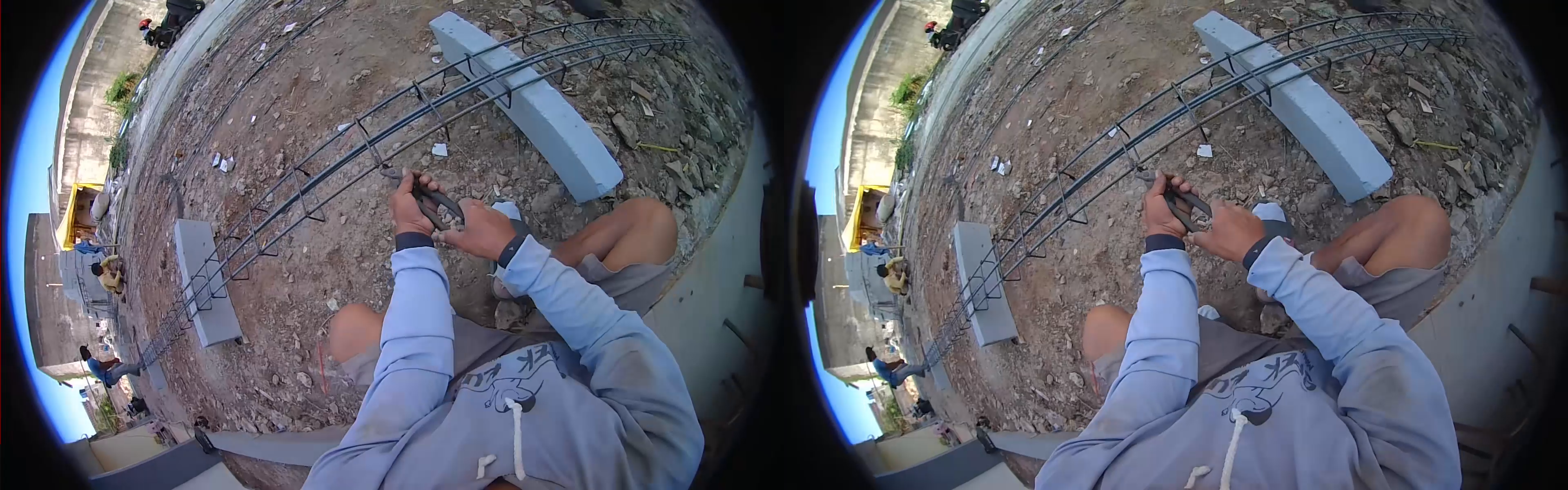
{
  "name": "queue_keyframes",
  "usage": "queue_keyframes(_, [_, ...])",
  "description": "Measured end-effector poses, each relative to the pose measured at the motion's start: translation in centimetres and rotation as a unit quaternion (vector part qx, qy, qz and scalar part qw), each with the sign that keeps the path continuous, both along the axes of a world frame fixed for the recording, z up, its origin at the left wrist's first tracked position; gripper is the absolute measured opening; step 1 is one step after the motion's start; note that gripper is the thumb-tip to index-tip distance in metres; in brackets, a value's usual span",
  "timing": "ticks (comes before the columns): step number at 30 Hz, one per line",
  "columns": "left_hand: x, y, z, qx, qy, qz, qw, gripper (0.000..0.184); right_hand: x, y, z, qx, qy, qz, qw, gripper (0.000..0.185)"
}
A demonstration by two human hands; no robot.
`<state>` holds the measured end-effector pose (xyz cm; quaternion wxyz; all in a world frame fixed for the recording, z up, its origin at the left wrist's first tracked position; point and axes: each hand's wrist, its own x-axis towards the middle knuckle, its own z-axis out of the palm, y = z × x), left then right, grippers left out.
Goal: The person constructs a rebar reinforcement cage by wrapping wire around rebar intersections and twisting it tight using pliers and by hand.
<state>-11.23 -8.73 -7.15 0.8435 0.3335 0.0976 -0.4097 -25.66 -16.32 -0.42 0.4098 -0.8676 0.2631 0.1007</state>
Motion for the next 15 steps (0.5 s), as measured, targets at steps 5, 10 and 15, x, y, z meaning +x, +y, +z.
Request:
queue_keyframes(5, [-0.6, -2.1, 1.9, 0.175, 0.012, 0.073, 0.982, 0.028, 2.1, 3.3, -1.6, -0.18, 0.027, -0.103, 0.978, 0.051])
queue_keyframes(10, [-0.5, -2.6, 1.4, 0.289, -0.029, 0.066, 0.955, 0.033, 2.6, 2.2, -2.5, -0.069, 0.048, -0.096, 0.992, 0.047])
queue_keyframes(15, [-0.8, -1.8, 2.1, 0.342, -0.077, 0.023, 0.936, 0.046, 3.3, 0.9, -3.7, 0.081, 0.07, -0.089, 0.99, 0.044])
